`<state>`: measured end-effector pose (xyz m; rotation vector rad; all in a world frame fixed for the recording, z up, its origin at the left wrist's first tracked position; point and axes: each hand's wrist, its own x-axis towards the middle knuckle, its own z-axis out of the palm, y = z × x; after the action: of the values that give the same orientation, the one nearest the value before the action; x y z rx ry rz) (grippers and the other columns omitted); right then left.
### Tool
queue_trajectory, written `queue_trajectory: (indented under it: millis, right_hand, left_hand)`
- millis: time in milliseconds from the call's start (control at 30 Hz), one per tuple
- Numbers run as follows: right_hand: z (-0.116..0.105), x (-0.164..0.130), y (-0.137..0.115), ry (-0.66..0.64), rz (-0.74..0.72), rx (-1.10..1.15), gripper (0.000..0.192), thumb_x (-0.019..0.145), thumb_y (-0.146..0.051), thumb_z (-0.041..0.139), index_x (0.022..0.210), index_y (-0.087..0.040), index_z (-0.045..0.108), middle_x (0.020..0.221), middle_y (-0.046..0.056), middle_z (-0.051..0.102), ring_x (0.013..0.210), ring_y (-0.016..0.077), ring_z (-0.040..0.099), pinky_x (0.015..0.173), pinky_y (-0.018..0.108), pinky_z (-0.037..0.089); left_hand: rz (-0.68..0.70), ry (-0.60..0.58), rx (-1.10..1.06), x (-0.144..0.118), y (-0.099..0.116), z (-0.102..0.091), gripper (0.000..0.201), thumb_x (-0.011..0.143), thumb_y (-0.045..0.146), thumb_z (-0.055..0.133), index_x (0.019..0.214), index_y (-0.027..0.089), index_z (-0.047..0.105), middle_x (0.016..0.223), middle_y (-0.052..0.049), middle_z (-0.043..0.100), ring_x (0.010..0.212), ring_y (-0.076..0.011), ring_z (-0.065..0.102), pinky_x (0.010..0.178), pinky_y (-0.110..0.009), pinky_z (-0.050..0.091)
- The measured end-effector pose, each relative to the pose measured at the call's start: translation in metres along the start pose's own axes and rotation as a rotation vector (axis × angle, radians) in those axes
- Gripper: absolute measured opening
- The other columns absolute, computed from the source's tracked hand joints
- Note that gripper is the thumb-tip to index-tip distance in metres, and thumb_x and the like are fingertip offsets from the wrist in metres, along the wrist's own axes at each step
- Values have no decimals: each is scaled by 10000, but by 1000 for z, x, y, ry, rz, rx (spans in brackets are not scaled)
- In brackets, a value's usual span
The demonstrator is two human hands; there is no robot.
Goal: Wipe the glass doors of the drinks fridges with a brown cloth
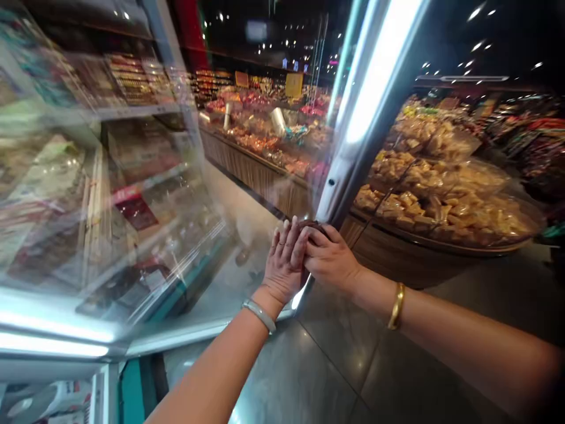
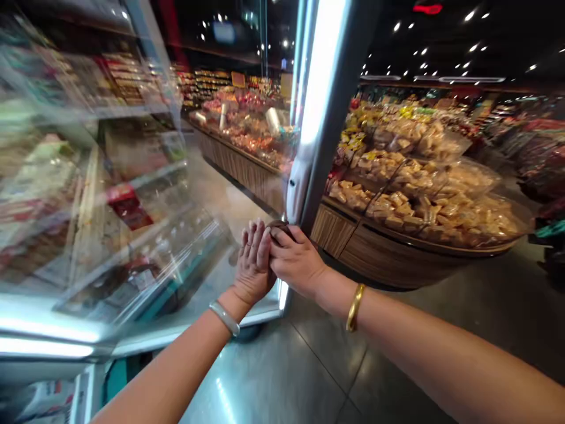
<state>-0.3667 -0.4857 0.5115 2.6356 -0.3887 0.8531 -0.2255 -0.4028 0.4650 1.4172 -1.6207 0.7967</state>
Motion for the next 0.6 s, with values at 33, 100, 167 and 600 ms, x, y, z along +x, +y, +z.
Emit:
queue_trajectory:
  millis: [33, 100, 167, 600]
  right_hand:
    - [-8, 3, -2, 27, -34, -17, 321, 939, -213, 665, 1218, -356, 736, 1251, 15, 756, 1306, 224, 609, 1154, 441, 493]
    - [-13, -2, -10, 142, -62, -53, 310, 930, -222, 657, 1154, -406, 768, 1220, -4, 775, 1282, 231, 630, 1088, 444, 524]
    - [-6, -14, -20, 271, -55, -76, 294, 926, -219, 650, 1036, -449, 796, 1166, -27, 792, 1194, 227, 676, 977, 429, 552]
    - [-54, 141, 18, 879, 190, 225, 184, 971, -206, 650, 1075, -306, 763, 1255, 41, 683, 1301, 216, 573, 1164, 421, 513]
  left_hand:
    - [-6, 24, -10, 7, 2, -3, 909, 950, 147, 492, 1690, 191, -33, 1732, -128, 97, 1622, -281, 78, 1339, -565, 262]
    - [-25, 45, -1, 5, 8, -6, 894, 937, 119, 472, 1692, 177, -3, 1731, -124, 91, 1622, -273, 76, 1353, -545, 228]
    - [-15, 33, 19, -13, 15, -5, 871, 916, 82, 454, 1690, 142, 58, 1727, -138, 140, 1617, -270, 130, 1347, -522, 254]
    - [49, 233, 110, 127, -36, -41, 813, 996, 154, 477, 1689, 173, 52, 1769, -99, 55, 1649, -246, 39, 1359, -480, 76]
